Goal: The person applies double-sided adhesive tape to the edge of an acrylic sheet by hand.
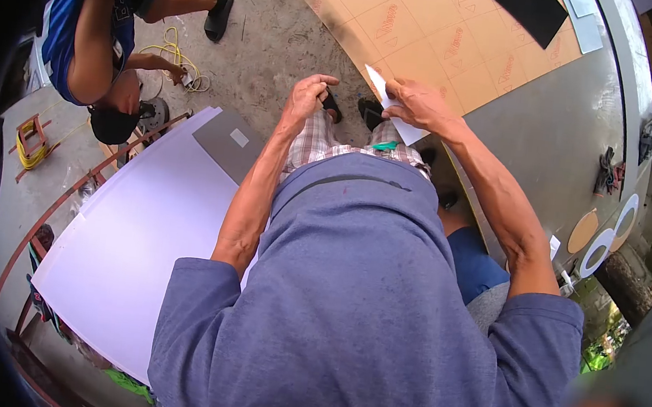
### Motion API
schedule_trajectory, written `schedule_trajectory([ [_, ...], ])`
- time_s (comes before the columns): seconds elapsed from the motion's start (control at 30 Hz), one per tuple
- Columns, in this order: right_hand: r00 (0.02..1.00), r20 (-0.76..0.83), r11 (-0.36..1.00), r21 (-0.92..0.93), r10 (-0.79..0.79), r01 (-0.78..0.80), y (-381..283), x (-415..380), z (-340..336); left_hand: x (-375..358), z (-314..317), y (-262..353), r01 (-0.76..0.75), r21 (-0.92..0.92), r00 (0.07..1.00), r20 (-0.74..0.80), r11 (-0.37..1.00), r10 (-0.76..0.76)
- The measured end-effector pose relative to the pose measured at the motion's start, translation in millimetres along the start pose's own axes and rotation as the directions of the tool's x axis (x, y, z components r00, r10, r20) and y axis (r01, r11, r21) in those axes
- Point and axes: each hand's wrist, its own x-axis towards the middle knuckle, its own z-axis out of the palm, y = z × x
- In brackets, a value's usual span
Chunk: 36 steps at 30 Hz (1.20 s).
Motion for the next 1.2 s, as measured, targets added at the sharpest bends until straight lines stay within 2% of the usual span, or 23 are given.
schedule_trajectory([
  [0.07,0.997,0.018,0.995,-0.056,-0.077,0.078,3.6,16.9,2.2,-22.5,29.1,-8.4,-0.043,0.075,0.995,0.088,0.996,0.036],
  [0.1,0.996,0.070,0.990,-0.129,-0.047,0.055,-3.3,23.0,-4.5,-25.4,42.1,-7.8,-0.076,0.112,0.989,0.133,0.991,0.061],
  [0.2,0.985,0.108,0.973,-0.172,-0.134,0.152,1.5,39.1,-6.0,-34.5,76.2,-9.8,-0.144,0.192,0.974,0.199,0.971,0.105],
  [0.23,0.983,0.121,0.974,-0.166,-0.137,0.156,3.9,47.5,-6.9,-31.9,87.3,-14.7,-0.108,0.151,0.983,0.163,0.983,0.083],
  [0.33,0.977,0.136,0.971,-0.155,-0.161,0.182,13.8,58.0,0.7,-28.1,118.5,-24.3,-0.103,0.216,0.995,0.035,0.971,0.098],
  [0.37,0.975,0.117,0.963,-0.168,-0.191,0.209,18.0,61.0,4.8,-28.4,126.2,-28.4,-0.148,0.163,0.985,-0.062,0.976,0.160],
  [0.5,0.965,0.061,0.940,-0.219,-0.255,0.262,28.0,62.7,20.3,-31.0,134.5,-35.2,-0.191,0.155,0.967,-0.139,0.969,0.213],
  [0.6,0.968,-0.021,0.928,-0.290,-0.251,0.234,26.4,63.8,25.0,-33.8,138.9,-31.9,-0.194,0.169,0.958,-0.182,0.966,0.224],
  [0.7,0.952,0.055,0.954,-0.004,-0.300,0.300,18.9,64.2,5.6,-36.2,147.2,-38.4,-0.208,0.106,0.944,-0.241,0.972,0.228],
  [0.8,0.878,0.251,0.890,-0.103,-0.408,0.444,24.3,60.4,-10.3,-29.6,149.2,-41.3,-0.255,0.042,0.927,-0.275,0.966,0.257],
  [0.93,0.834,0.221,0.846,-0.063,-0.506,0.530,25.9,57.8,-9.7,-35.7,152.4,-39.4,-0.236,0.003,0.928,-0.296,0.972,0.226],
  [1.03,0.836,0.270,0.846,-0.114,-0.478,0.520,26.0,67.4,-5.7,-34.5,154.5,-40.3,-0.266,0.007,0.912,-0.323,0.964,0.254],
  [1.13,0.847,0.245,0.880,0.067,-0.472,0.471,29.6,73.0,-4.6,-34.7,153.6,-42.6,-0.271,0.004,0.914,-0.314,0.963,0.259],
  [1.2,0.858,0.241,0.887,0.022,-0.453,0.462,27.5,71.3,-5.1,-34.1,153.9,-47.4,-0.260,-0.018,0.932,-0.268,0.965,0.246],
])
